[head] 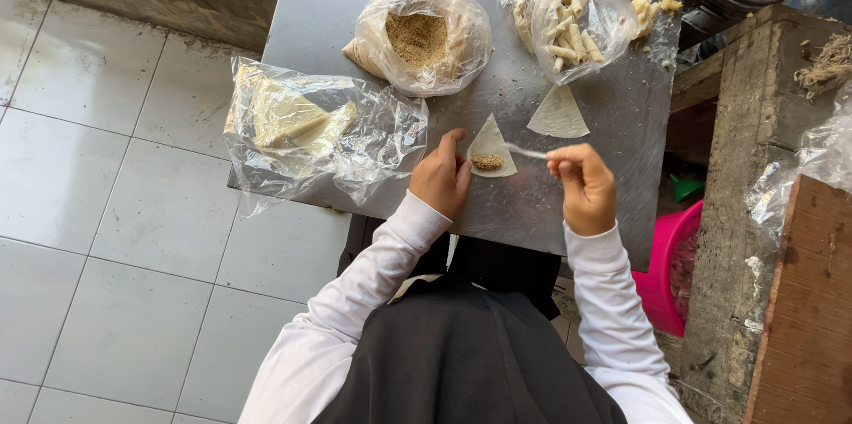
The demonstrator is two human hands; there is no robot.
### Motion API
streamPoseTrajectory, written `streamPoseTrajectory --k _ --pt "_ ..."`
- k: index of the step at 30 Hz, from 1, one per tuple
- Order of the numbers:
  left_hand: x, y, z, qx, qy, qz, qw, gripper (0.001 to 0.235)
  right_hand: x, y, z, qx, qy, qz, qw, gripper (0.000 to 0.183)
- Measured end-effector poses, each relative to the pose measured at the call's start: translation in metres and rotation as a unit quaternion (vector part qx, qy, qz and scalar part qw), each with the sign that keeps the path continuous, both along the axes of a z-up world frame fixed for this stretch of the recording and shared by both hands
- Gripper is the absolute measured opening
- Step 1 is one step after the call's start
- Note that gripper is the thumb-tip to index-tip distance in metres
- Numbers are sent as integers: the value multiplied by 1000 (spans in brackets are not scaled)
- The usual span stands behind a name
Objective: The person wraps a small amount of filling mixture into triangular dough sheets by portioning the mixture with a spoon and then folding and rolling the dough by hand.
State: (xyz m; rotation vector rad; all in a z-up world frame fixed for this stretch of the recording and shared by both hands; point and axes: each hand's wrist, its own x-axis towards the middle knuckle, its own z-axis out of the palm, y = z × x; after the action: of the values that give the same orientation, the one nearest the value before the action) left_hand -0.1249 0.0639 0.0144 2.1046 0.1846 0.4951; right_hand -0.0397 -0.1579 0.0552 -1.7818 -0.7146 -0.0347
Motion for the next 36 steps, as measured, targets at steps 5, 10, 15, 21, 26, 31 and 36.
streamPoseTrajectory --k 5,10,15,21,26,31,36 --pt "0 -1 0 1 -17 9 1000 43 27 59 31 89 -92 62 990 14" --pt "0 -2 2 8 -43 3 999 39 65 150 36 -6 -263 72 962 31" --pt "0 -1 3 0 -74 -39 996 36 69 132 24 -2 -123 4 992 57" --pt "6 -4 -1 -1 -51 -70 996 42 4 45 -14 -174 -142 -174 959 13" --pt "7 -6 -3 -10 -61 -55 997 46 -41 41 -37 -263 -162 -226 924 16" --pt "8 -10 -2 -7 -49 -46 998 48 -40 49 -46 -241 -112 -217 939 8" --pt "9 -11 -4 -4 -44 -46 998 49 -39 52 -49 -252 -99 -233 934 12"
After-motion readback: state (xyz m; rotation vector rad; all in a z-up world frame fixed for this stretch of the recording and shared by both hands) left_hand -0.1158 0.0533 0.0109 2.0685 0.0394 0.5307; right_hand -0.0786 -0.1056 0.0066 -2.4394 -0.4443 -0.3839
